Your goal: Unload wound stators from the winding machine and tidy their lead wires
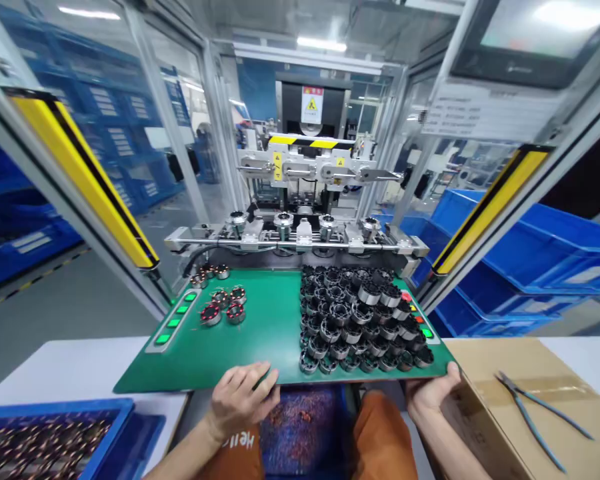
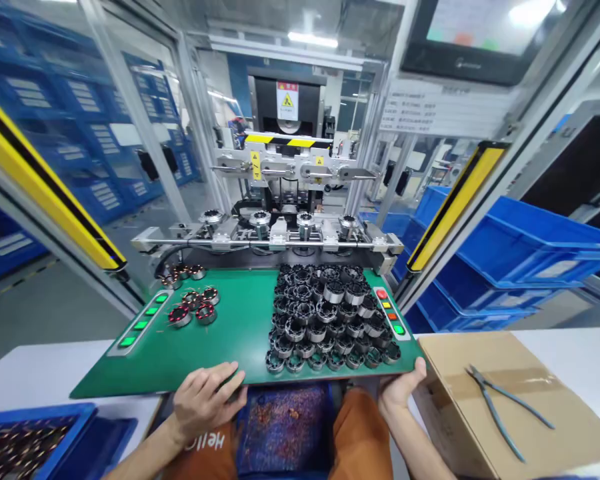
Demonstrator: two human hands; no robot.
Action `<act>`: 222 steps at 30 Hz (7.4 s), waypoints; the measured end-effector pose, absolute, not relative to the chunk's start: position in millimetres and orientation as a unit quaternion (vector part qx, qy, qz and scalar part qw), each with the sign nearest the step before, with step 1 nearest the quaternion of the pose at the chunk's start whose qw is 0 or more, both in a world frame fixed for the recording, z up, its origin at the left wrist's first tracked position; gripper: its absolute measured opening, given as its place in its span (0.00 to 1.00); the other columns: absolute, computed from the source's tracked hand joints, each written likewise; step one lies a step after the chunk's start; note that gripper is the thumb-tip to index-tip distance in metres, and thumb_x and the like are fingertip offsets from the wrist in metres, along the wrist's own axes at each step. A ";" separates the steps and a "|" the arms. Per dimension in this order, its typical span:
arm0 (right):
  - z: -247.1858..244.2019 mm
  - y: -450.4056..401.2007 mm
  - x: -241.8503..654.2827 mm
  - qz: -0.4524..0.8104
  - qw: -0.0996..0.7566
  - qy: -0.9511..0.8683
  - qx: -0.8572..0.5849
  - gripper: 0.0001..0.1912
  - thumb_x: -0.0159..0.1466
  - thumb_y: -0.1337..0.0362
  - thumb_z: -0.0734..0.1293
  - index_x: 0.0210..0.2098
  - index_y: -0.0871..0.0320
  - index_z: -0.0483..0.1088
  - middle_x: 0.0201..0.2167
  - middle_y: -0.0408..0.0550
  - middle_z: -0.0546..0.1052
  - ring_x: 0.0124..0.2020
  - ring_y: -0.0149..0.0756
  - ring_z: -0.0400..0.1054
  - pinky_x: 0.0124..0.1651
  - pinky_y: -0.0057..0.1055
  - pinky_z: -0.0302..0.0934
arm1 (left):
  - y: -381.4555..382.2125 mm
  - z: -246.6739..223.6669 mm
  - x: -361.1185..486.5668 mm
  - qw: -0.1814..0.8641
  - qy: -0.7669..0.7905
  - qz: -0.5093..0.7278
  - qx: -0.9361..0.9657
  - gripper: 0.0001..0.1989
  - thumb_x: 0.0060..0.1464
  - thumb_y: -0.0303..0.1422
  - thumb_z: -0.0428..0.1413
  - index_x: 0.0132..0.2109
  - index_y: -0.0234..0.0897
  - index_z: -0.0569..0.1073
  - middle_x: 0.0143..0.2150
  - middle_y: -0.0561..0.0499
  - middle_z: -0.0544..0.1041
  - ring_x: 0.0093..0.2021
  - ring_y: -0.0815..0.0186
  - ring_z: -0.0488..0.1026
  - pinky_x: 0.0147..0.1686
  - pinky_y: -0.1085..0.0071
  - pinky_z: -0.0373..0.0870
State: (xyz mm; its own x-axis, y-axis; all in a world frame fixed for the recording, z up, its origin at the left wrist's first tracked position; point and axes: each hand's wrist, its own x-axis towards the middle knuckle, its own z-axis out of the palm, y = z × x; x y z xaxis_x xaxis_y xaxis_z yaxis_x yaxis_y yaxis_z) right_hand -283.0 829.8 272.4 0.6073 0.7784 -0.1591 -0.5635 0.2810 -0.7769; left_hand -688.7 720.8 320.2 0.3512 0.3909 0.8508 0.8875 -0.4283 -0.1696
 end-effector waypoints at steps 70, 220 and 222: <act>285.3 815.5 -280.9 0.409 0.768 -0.134 -0.475 0.48 0.57 0.28 0.70 0.64 0.55 0.78 0.60 0.52 0.84 0.64 0.52 0.76 0.65 0.54 0.76 | 706.6 280.0 -677.0 0.265 -0.437 -0.391 -0.765 0.22 0.58 0.36 0.72 0.58 0.55 0.80 0.55 0.55 0.87 0.55 0.61 0.80 0.56 0.60 0.65; 320.0 810.2 -292.5 0.431 0.747 -0.069 -0.502 0.35 0.62 0.42 0.66 0.60 0.55 0.81 0.56 0.48 0.87 0.48 0.43 0.80 0.38 0.34 0.75 | 710.9 280.1 -677.0 0.288 -0.421 -0.404 -0.760 0.14 0.63 0.36 0.70 0.54 0.51 0.81 0.55 0.53 0.86 0.57 0.64 0.80 0.66 0.62 0.63; 319.1 809.4 -292.0 0.432 0.746 -0.069 -0.503 0.34 0.63 0.42 0.66 0.60 0.55 0.81 0.54 0.48 0.87 0.45 0.41 0.80 0.41 0.35 0.77 | 711.1 279.7 -677.1 0.287 -0.419 -0.407 -0.759 0.14 0.63 0.35 0.69 0.54 0.51 0.81 0.56 0.53 0.86 0.58 0.64 0.80 0.66 0.63 0.63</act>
State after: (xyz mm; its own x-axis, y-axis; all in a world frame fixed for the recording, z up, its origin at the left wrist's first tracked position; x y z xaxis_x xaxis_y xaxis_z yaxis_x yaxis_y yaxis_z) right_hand -292.0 809.4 319.1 0.6175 0.7136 -0.3309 -0.5745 0.1218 -0.8094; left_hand -677.1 711.1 279.7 0.3176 0.4018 0.8589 0.8693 -0.4851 -0.0946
